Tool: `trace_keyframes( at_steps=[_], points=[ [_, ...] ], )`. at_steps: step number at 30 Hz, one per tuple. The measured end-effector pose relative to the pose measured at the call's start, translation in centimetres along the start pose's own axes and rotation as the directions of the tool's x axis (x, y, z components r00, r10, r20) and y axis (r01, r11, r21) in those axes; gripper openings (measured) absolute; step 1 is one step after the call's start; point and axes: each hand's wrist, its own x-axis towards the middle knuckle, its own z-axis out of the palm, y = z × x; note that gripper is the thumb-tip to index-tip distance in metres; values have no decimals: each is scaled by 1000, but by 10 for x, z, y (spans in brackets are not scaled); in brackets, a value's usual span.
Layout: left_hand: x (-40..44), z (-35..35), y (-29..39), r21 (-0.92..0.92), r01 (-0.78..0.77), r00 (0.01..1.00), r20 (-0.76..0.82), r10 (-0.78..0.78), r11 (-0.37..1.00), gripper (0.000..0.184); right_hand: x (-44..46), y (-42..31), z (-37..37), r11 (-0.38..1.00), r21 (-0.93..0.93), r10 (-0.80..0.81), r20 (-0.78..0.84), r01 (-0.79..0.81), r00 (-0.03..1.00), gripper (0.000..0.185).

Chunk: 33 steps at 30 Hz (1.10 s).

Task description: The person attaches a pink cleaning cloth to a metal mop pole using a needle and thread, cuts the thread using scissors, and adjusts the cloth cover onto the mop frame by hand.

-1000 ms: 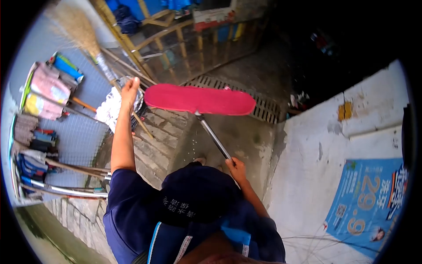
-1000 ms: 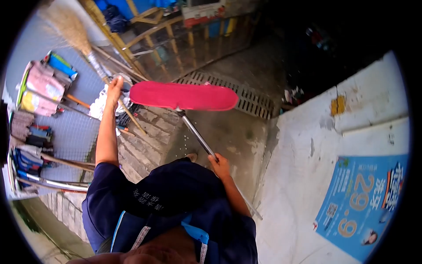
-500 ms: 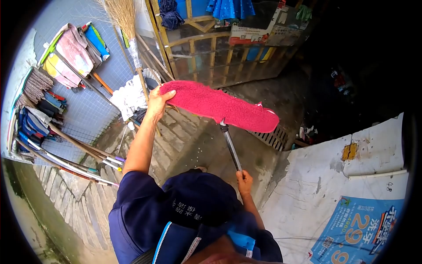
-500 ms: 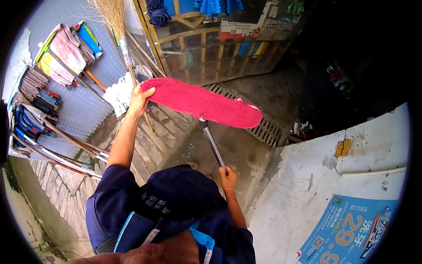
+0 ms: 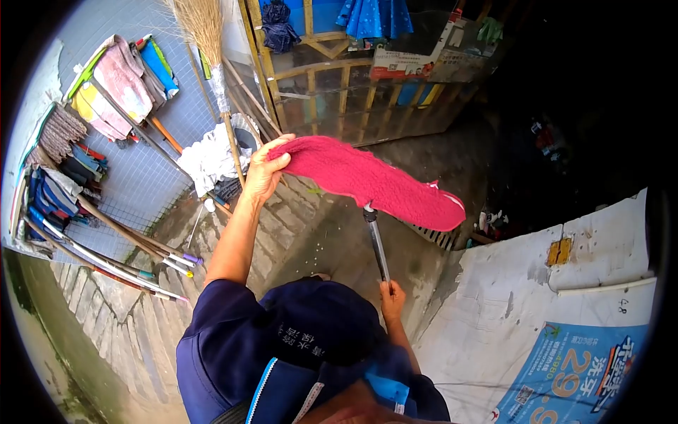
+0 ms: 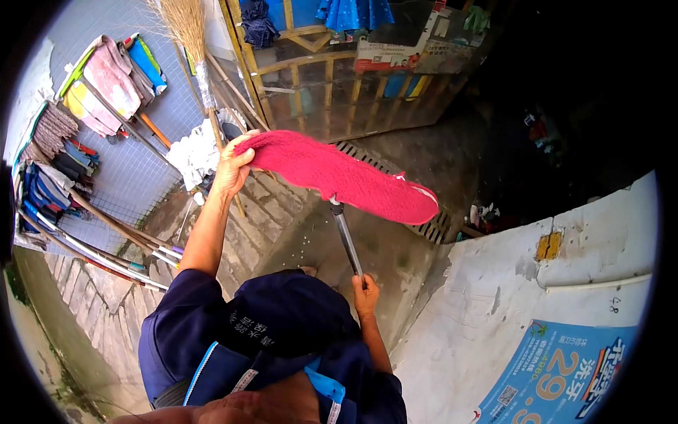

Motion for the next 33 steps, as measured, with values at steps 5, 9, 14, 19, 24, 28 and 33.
trace_keyframes(
  at_steps=[5,9,14,19,24,28,33],
  points=[
    [3,-12,-13,-23,-57,992,112,59,998,27,3,-13,5,993,-98,-62,-7,61,998,23],
    [-2,-4,-13,-28,-20,982,186,25,999,26,10,14,4,988,-133,77,-41,-82,996,27],
    [-14,30,-11,-65,123,980,167,-111,990,54,8,15,6,941,-332,57,-35,-65,998,31],
    [-11,8,-48,158,119,990,-92,-105,980,40,3,3,14,901,-425,37,-113,-82,993,39],
    [12,-21,-59,151,135,964,-248,-95,979,37,-1,-13,18,851,-522,60,-8,-56,998,40],
    [24,-24,-56,193,143,928,-368,-63,971,37,-7,-9,16,863,-505,16,64,19,998,40],
    [35,-3,-53,283,175,984,-73,-161,943,41,-1,-25,7,886,-460,-39,43,55,998,41]
  ],
)
